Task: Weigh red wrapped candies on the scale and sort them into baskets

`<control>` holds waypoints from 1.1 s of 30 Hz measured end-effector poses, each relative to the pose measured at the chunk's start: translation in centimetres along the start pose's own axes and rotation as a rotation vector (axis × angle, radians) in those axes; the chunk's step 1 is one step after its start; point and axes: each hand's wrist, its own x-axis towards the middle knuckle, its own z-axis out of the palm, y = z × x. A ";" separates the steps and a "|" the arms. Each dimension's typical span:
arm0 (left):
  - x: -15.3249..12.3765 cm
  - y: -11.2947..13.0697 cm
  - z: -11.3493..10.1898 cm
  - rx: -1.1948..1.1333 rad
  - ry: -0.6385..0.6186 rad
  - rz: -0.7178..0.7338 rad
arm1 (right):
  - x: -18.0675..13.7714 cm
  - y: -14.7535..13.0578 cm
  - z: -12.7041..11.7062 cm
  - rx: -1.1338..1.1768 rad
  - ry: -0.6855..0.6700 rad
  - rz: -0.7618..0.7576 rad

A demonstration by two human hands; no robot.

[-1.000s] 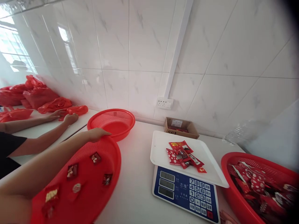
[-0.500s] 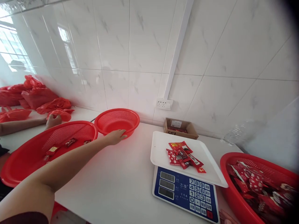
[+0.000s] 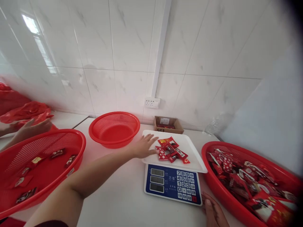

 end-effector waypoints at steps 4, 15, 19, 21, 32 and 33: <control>3.9 2.9 2.5 -0.003 -0.073 0.149 | 0.1 0.6 0.2 0.014 0.009 -0.005; 6.8 3.8 4.0 0.252 0.117 0.203 | 0.3 1.2 0.3 0.080 -0.013 0.040; 6.2 3.8 3.2 0.228 0.197 0.094 | 0.3 1.2 0.3 0.073 -0.011 0.029; 5.8 3.2 2.1 0.219 0.259 0.020 | 0.4 1.2 0.3 0.069 -0.006 0.021; -0.6 -7.6 -6.2 0.265 0.338 -0.511 | 0.4 1.0 0.3 0.089 -0.019 0.043; -0.9 -8.0 -6.2 0.269 0.313 -0.521 | 0.4 0.9 0.2 0.086 -0.030 0.050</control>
